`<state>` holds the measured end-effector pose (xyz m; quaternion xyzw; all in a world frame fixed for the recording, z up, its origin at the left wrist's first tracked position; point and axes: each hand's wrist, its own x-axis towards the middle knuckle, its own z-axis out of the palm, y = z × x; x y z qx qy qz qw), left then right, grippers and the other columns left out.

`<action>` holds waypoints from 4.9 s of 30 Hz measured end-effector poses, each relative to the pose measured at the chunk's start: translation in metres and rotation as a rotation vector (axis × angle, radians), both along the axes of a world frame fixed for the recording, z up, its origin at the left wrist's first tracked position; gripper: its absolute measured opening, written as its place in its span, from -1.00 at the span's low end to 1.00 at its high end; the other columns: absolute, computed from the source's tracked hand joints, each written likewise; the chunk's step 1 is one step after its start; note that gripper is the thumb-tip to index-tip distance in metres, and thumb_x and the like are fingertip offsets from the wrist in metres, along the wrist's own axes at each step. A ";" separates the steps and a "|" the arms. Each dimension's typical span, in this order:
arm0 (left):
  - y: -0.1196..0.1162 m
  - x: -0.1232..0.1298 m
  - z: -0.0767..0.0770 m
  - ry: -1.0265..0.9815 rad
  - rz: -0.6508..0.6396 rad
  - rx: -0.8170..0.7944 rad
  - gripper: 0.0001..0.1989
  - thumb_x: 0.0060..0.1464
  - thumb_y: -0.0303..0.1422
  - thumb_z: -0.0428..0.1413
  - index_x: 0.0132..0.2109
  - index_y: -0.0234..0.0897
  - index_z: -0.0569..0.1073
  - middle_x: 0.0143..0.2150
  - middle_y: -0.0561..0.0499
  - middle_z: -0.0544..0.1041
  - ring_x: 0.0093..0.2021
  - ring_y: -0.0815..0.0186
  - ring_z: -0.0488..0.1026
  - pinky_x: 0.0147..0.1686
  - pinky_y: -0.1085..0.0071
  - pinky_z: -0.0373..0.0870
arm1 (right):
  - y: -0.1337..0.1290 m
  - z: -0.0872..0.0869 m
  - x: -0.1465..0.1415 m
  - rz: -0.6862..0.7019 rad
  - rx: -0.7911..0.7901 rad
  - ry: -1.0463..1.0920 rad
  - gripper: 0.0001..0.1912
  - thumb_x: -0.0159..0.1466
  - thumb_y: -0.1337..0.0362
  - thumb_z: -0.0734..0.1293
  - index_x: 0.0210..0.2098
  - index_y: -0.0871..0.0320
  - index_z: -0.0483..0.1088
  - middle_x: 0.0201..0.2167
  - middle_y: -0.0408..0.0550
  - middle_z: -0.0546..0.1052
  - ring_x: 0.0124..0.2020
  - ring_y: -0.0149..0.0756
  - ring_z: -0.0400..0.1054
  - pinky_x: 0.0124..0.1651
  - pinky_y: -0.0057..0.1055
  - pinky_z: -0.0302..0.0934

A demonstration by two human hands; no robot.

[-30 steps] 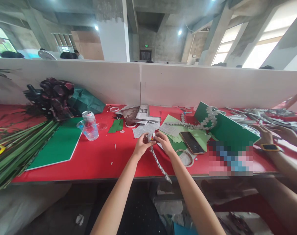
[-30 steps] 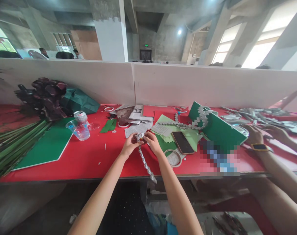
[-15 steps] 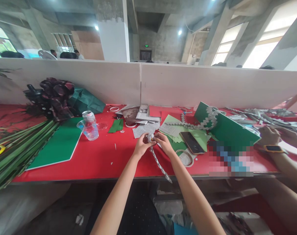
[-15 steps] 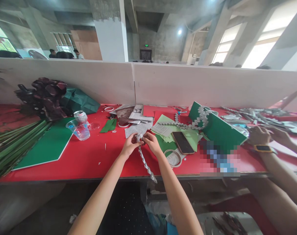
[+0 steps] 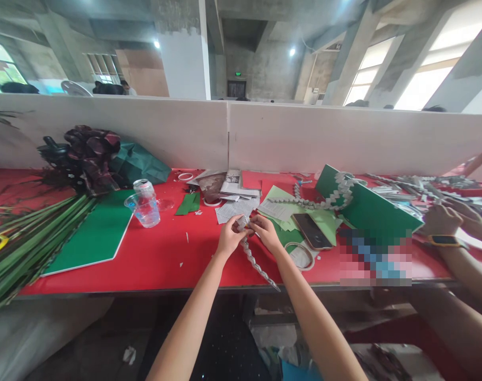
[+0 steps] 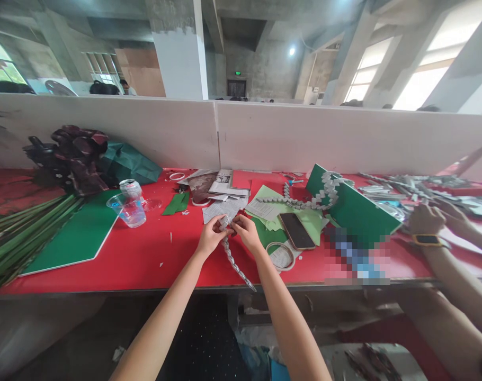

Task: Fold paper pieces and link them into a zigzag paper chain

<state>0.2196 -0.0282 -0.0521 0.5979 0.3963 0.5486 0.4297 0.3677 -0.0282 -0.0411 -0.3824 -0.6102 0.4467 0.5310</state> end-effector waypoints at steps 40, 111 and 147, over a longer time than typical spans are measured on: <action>0.000 -0.004 -0.001 0.098 0.043 0.119 -0.62 0.03 -0.41 0.15 0.05 -0.27 0.48 -0.05 -0.12 0.51 -0.42 0.40 0.42 -0.36 0.42 0.42 | 0.002 0.000 0.002 -0.118 0.165 -0.211 -0.83 0.19 0.19 0.27 -0.37 0.18 0.38 -0.48 -0.13 0.43 -0.46 -0.38 0.23 -0.37 -0.46 0.12; 0.005 -0.010 0.001 -0.392 -0.097 -0.207 -0.52 -0.12 -0.34 0.25 0.03 -0.25 0.46 -0.07 -0.08 0.52 -0.16 0.24 0.48 -0.11 0.31 0.39 | -0.004 0.009 0.001 -0.064 0.062 0.012 -0.71 0.18 0.02 0.29 -0.40 0.14 0.32 -0.54 -0.11 0.42 -0.48 -0.32 0.31 -0.33 -0.37 0.25; -0.001 -0.004 -0.002 0.207 0.115 0.181 -0.85 -0.02 -0.45 0.19 -0.24 -0.24 0.60 -0.25 -0.13 0.59 -0.23 0.12 0.50 -0.16 0.22 0.40 | 0.003 0.001 0.000 0.027 -0.017 -0.092 -0.67 0.15 0.01 0.35 -0.34 0.17 0.38 -0.46 -0.12 0.47 -0.45 -0.39 0.36 -0.40 -0.47 0.25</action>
